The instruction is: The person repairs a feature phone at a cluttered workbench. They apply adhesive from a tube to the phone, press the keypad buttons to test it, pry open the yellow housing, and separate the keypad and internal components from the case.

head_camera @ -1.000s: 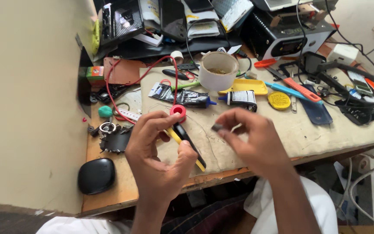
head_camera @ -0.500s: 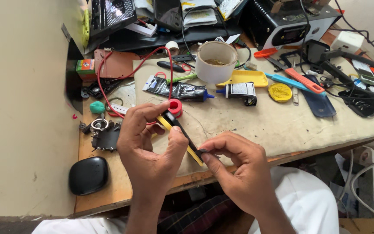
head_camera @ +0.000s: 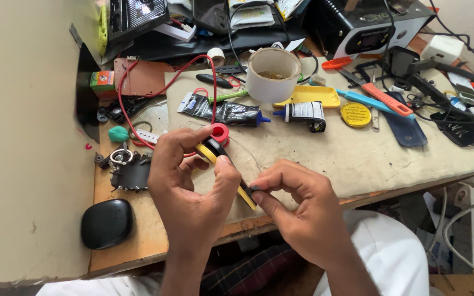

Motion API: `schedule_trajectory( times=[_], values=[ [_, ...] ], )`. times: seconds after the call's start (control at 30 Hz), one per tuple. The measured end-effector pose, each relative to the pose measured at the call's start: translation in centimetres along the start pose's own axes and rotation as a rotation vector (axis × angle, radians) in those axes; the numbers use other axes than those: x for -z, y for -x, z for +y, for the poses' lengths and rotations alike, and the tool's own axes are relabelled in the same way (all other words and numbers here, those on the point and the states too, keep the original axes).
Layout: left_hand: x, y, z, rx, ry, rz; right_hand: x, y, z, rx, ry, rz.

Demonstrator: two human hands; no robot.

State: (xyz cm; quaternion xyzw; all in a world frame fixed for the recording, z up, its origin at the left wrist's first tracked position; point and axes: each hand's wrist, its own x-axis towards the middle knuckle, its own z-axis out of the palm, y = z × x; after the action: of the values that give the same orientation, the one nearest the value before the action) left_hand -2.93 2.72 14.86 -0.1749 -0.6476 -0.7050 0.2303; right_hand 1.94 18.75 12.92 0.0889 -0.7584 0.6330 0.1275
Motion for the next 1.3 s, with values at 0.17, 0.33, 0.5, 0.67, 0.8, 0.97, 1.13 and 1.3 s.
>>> schedule_trajectory(
  times=[0.17, 0.33, 0.5, 0.67, 0.8, 0.97, 1.13, 1.3],
  values=[
    [-0.1, 0.2, 0.1, -0.027, -0.084, 0.003, 1.1, -1.7, -0.2, -0.055, -0.176, -0.121],
    [-0.3, -0.1, 0.4, -0.074, -0.218, 0.010, 0.3, -0.6, -1.7, 0.146, 0.330, 0.053],
    [-0.3, -0.1, 0.8, -0.079, -0.283, 0.013, -1.9, 1.0, -2.0, 0.335, 0.551, 0.250],
    [-0.1, -0.2, 0.9, -0.056, -0.245, -0.011, 0.5, -0.1, -0.6, -0.031, 0.004, -0.022],
    [-0.4, -0.2, 0.9, -0.029, -0.203, -0.025, 1.6, -1.0, -0.3, -0.115, -0.150, -0.144],
    [-0.8, -0.5, 1.0, -0.034, -0.244, -0.022, 0.4, 0.0, -1.9, 0.053, 0.296, 0.013],
    [-1.2, -0.6, 1.0, -0.049, -0.377, 0.029, -1.6, 1.7, -1.7, 0.224, 0.563, 0.217],
    [-0.8, -0.8, 0.8, 0.022, -0.252, 0.023, 0.4, 0.7, 0.5, -0.124, -0.132, 0.115]
  ],
)
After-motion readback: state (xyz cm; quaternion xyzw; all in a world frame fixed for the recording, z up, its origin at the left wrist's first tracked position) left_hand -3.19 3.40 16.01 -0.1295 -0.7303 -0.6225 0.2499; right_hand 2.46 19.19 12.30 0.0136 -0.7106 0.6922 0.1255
